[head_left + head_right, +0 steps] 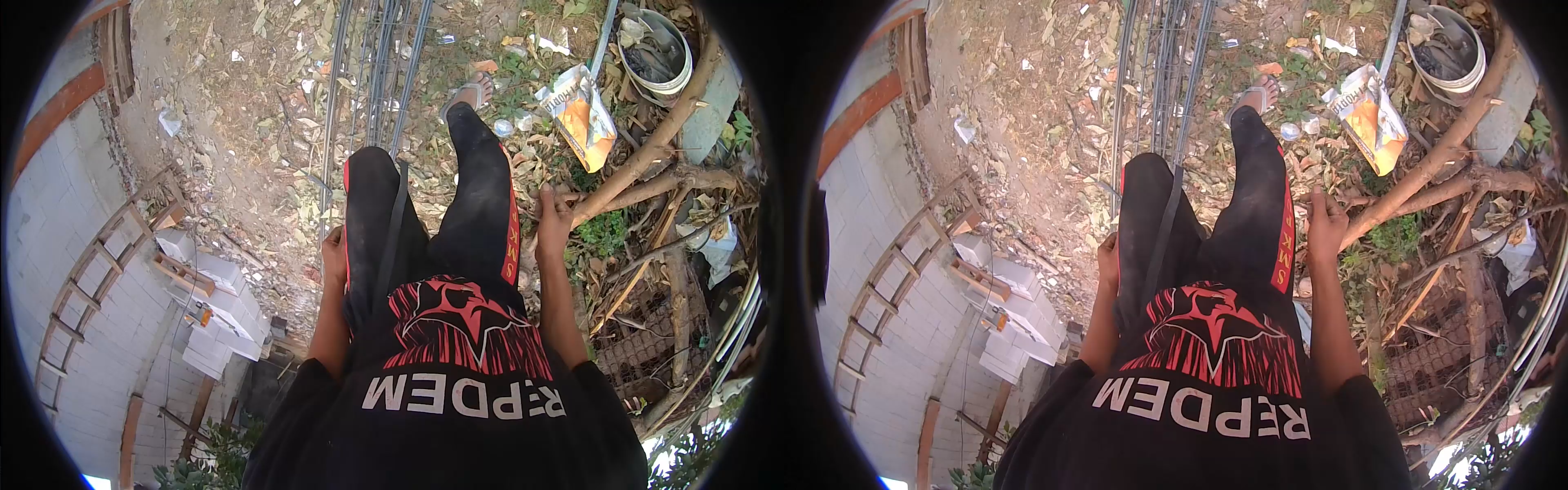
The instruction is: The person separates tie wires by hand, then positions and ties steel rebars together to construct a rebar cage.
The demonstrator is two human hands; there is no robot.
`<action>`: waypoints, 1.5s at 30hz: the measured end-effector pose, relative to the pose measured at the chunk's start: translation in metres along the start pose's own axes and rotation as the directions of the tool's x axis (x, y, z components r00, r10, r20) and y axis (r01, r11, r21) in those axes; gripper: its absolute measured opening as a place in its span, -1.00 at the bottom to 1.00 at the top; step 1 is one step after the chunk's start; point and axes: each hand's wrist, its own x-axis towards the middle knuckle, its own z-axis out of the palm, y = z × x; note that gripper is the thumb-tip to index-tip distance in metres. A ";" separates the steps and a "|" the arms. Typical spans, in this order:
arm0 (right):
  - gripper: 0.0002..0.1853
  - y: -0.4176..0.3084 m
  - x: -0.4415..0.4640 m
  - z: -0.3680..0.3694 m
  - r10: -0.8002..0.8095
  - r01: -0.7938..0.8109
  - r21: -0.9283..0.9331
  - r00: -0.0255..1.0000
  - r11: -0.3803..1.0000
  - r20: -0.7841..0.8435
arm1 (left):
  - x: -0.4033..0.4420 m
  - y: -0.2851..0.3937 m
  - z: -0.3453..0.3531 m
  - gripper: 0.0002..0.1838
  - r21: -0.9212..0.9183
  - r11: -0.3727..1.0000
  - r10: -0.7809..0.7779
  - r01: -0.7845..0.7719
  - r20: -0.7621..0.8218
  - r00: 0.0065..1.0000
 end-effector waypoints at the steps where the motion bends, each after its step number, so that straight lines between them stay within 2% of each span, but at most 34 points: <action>1: -0.65 -0.001 0.004 0.000 0.000 0.002 -0.065 1.000 0.998 0.028 | -0.003 0.018 -0.009 -0.61 0.008 1.000 -0.007 0.007 -0.036 0.999; 2: -0.69 0.009 0.011 -0.003 0.026 -0.024 -0.040 0.998 0.999 0.063 | -0.010 0.040 -0.016 -0.61 0.014 1.000 -0.008 0.008 -0.065 0.998; 3: -0.69 0.009 0.010 0.000 0.050 -0.047 -0.046 0.997 0.998 0.063 | -0.018 0.069 -0.023 -0.62 -0.069 0.996 -0.058 0.053 -0.083 0.995; 5: -0.75 0.000 0.017 0.026 -0.135 0.134 -0.023 0.990 0.991 -0.042 | -0.021 0.117 -0.034 -0.61 0.021 1.000 -0.010 0.014 -0.158 0.987; 6: -0.77 -0.018 0.023 0.034 -0.077 0.077 -0.044 0.997 0.996 -0.003 | -0.017 0.130 -0.044 -0.62 0.055 0.998 0.014 -0.003 -0.207 0.978; 8: -0.76 -0.029 0.053 0.054 -0.085 0.085 -0.014 0.996 0.996 0.037 | -0.009 0.164 -0.048 -0.62 0.162 0.986 0.094 -0.045 -0.311 0.946; 11: -0.72 -0.065 0.097 0.096 -0.070 0.068 0.030 0.994 0.997 0.086 | 0.018 0.208 -0.049 -0.61 0.216 0.976 0.105 -0.016 -0.409 0.907; 13: -0.69 -0.092 0.127 0.126 0.004 -0.005 0.007 0.992 1.000 0.129 | 0.049 0.237 -0.046 -0.62 0.199 0.975 0.164 -0.093 -0.376 0.912; 15: -0.64 -0.116 0.148 0.163 -0.024 0.017 0.080 0.996 0.997 0.086 | 0.081 0.269 -0.040 -0.64 0.328 0.930 0.284 -0.166 -0.354 0.891; 17: -0.62 -0.135 0.171 0.200 0.007 -0.026 0.167 0.994 0.986 0.112 | 0.116 0.306 -0.032 -0.64 0.328 0.922 0.314 -0.208 -0.313 0.896; 19: -0.61 -0.149 0.189 0.241 0.012 -0.027 0.163 0.996 0.986 0.090 | 0.155 0.338 -0.029 -0.63 0.323 0.887 0.381 -0.331 -0.105 0.918; 20: -0.60 -0.154 0.197 0.264 0.020 -0.033 0.157 0.997 0.987 0.080 | 0.178 0.353 -0.026 -0.62 0.328 0.879 0.369 -0.345 -0.011 0.930; 21: -0.60 -0.159 0.203 0.286 0.028 -0.036 0.161 0.998 0.986 0.054 | 0.203 0.365 -0.023 -0.62 0.329 0.876 0.368 -0.353 0.017 0.930; 23: -0.56 -0.169 0.219 0.328 -0.047 0.037 -0.193 0.998 0.980 -0.043 | 0.263 0.391 -0.011 -0.61 0.327 0.855 0.319 -0.402 0.279 0.906; 24: -0.56 -0.174 0.233 0.348 -0.040 0.021 -0.195 0.995 0.981 -0.095 | 0.303 0.405 -0.004 -0.61 0.339 0.836 0.312 -0.432 0.354 0.882; 26: -0.58 -0.171 0.248 0.384 0.025 -0.063 -0.345 0.993 0.936 -0.113 | 0.372 0.423 0.015 -0.64 0.311 0.850 0.262 -0.425 0.449 0.854; 28: -0.62 -0.168 0.272 0.430 0.058 -0.127 -0.451 0.985 0.884 -0.165 | 0.449 0.424 0.032 -0.64 0.383 0.826 0.230 -0.414 0.441 0.867; 30: -0.62 -0.174 0.290 0.473 0.099 -0.158 -0.452 0.984 0.878 -0.151 | 0.495 0.422 0.044 -0.63 0.398 0.824 0.205 -0.403 0.453 0.868; 32: -0.67 -0.157 0.326 0.517 0.120 -0.179 -0.434 0.980 0.883 -0.160 | 0.514 0.420 0.061 -0.63 0.176 0.914 0.266 -0.365 0.418 0.868; 33: -0.67 -0.136 0.344 0.536 0.127 -0.189 -0.443 0.978 0.876 -0.168 | 0.525 0.411 0.065 -0.63 0.173 0.919 0.255 -0.354 0.425 0.868; 35: -0.71 -0.103 0.384 0.569 0.048 -0.124 -0.449 0.983 0.885 -0.177 | 0.545 0.394 0.072 -0.65 0.336 0.924 0.046 -0.185 0.381 0.924; 36: -0.73 -0.104 0.394 0.581 0.037 -0.093 -0.422 0.990 0.902 -0.138 | 0.538 0.412 0.087 -0.65 0.205 0.953 0.109 -0.223 0.456 0.883; 37: -0.73 -0.104 0.406 0.588 0.043 -0.095 -0.420 0.991 0.903 -0.130 | 0.539 0.413 0.097 -0.65 0.212 0.952 0.105 -0.220 0.449 0.887; 39: -0.69 -0.109 0.410 0.591 0.210 -0.267 -0.334 0.957 0.904 -0.198 | 0.531 0.412 0.105 -0.57 0.255 0.949 0.064 -0.184 0.418 0.906; 40: -0.64 -0.115 0.411 0.589 0.219 -0.273 -0.381 0.959 0.883 -0.180 | 0.529 0.411 0.111 -0.65 0.210 0.972 0.012 -0.108 0.410 0.912; 41: -0.64 -0.116 0.412 0.590 0.206 -0.261 -0.379 0.962 0.888 -0.180 | 0.530 0.407 0.116 -0.65 0.201 0.972 0.027 -0.119 0.410 0.912; 43: -0.61 -0.115 0.413 0.591 0.138 -0.184 -0.546 0.982 0.817 -0.125 | 0.530 0.396 0.122 -0.65 0.245 0.964 -0.012 -0.103 0.427 0.904; 45: -0.56 -0.113 0.420 0.588 0.136 -0.152 -0.526 0.988 0.837 -0.068 | 0.527 0.394 0.131 -0.65 0.257 0.958 0.010 -0.129 0.417 0.909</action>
